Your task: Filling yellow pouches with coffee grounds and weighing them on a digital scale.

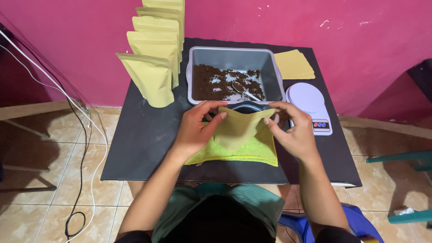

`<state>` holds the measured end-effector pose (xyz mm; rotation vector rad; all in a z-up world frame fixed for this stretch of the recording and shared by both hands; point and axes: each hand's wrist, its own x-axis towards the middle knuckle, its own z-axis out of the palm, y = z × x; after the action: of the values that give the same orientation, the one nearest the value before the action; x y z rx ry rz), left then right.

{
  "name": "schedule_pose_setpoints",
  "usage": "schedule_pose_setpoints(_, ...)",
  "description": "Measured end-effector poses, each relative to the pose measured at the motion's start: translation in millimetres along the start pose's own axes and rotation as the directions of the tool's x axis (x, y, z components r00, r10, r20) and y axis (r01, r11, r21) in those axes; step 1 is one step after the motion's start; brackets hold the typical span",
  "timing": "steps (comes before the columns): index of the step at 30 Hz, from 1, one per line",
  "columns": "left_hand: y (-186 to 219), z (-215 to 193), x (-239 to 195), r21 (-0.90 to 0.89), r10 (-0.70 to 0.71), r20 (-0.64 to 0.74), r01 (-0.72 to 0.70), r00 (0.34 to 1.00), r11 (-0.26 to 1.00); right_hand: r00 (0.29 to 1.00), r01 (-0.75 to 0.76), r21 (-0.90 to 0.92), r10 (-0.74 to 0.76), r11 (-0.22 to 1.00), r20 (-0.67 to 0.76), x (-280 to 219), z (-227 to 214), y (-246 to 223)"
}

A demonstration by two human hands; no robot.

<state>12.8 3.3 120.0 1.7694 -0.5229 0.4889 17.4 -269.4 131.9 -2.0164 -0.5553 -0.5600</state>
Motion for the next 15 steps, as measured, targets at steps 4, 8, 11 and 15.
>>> schedule_pose_setpoints(4, -11.2, -0.7, -5.3, -0.017, -0.010, 0.012, 0.011, 1.000, 1.000, 1.000, 0.003, -0.010, -0.003, 1.000, 0.030, -1.5, 1.2, 3.2)
schedule_pose_setpoints(8, -51.6, 4.6, -20.8, -0.074, -0.116, 0.033, 0.118, 0.993, 0.990, 0.998, -0.012, 0.013, 0.012, 1.000, 0.068, -9.7, 15.0, 28.8)
schedule_pose_setpoints(11, -82.9, 14.4, -44.6, -0.027, -0.206, 0.096, 0.209, 0.974, 0.977, 0.994, -0.009, 0.024, 0.006, 1.000, 0.106, -19.7, 29.8, 48.8)
schedule_pose_setpoints(15, -85.8, 19.1, -64.5, 0.194, -0.264, 0.147, 0.234, 0.953, 0.953, 0.985, -0.005, 0.002, 0.004, 1.000, 0.172, -35.0, 37.6, 72.8)
